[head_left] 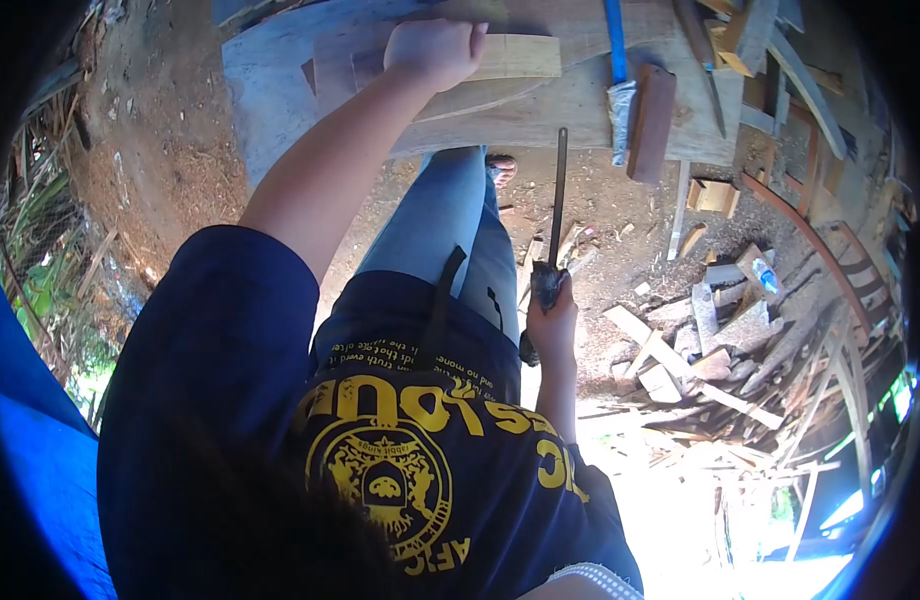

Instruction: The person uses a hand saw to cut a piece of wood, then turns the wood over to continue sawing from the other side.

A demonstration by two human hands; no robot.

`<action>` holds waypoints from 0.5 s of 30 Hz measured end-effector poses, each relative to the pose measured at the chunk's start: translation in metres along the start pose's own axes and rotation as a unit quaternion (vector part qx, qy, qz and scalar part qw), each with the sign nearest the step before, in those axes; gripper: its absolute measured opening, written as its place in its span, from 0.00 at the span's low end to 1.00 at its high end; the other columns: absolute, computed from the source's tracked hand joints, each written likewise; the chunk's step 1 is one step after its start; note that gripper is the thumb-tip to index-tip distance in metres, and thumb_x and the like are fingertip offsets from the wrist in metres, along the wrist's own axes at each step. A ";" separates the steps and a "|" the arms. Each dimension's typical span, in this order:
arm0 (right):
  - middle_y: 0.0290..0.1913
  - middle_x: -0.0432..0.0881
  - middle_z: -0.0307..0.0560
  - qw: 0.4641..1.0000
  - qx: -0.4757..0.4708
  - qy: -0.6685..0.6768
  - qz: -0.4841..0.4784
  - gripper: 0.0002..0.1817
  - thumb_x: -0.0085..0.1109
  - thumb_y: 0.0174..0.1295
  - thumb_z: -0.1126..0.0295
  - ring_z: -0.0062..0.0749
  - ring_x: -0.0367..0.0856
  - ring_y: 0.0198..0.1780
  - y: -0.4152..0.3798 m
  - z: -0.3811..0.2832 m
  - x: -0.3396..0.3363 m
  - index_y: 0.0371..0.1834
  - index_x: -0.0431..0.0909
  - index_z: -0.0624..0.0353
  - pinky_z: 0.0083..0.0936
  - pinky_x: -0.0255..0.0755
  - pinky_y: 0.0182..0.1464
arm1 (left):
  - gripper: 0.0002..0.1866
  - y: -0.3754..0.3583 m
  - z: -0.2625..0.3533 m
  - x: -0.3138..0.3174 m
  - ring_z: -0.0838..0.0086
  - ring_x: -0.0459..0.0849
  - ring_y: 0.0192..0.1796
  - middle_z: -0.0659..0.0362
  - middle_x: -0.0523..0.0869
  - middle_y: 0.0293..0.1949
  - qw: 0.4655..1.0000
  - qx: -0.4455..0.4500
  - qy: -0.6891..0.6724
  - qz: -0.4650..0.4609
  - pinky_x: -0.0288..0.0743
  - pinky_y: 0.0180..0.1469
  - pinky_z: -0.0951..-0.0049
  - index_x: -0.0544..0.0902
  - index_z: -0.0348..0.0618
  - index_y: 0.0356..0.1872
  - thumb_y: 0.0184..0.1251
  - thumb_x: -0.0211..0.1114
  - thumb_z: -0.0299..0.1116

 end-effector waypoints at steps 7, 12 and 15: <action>0.28 0.85 0.50 0.996 0.020 0.085 0.032 0.23 0.51 0.58 0.77 0.37 0.87 0.31 0.001 0.014 -0.030 0.59 0.69 0.64 0.33 0.78 0.33 | 0.27 0.002 0.008 -0.023 0.57 0.86 0.28 0.53 0.85 0.22 0.991 0.077 0.040 0.105 0.80 0.33 0.56 0.82 0.45 0.26 0.74 0.46 0.54; 0.25 0.82 0.48 0.993 0.035 0.094 0.069 0.23 0.55 0.66 0.69 0.36 0.84 0.26 0.008 -0.013 -0.041 0.62 0.67 0.67 0.32 0.74 0.29 | 0.19 -0.018 0.030 -0.058 0.67 0.84 0.29 0.63 0.81 0.25 0.918 0.213 0.150 0.300 0.78 0.33 0.64 0.76 0.51 0.29 0.62 0.61 0.56; 0.24 0.81 0.50 0.987 0.030 0.124 0.099 0.26 0.55 0.69 0.61 0.38 0.83 0.26 0.013 -0.028 -0.046 0.63 0.67 0.68 0.33 0.72 0.28 | 0.17 -0.038 0.041 -0.056 0.69 0.83 0.33 0.65 0.79 0.30 0.928 0.196 0.143 0.282 0.77 0.38 0.67 0.76 0.51 0.32 0.63 0.62 0.54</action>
Point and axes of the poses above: each hand's wrist, its own y-axis towards the middle knuckle, its own x-axis out of the palm, z = x × y, the point moved 10 cm from there along y, towards the middle knuckle
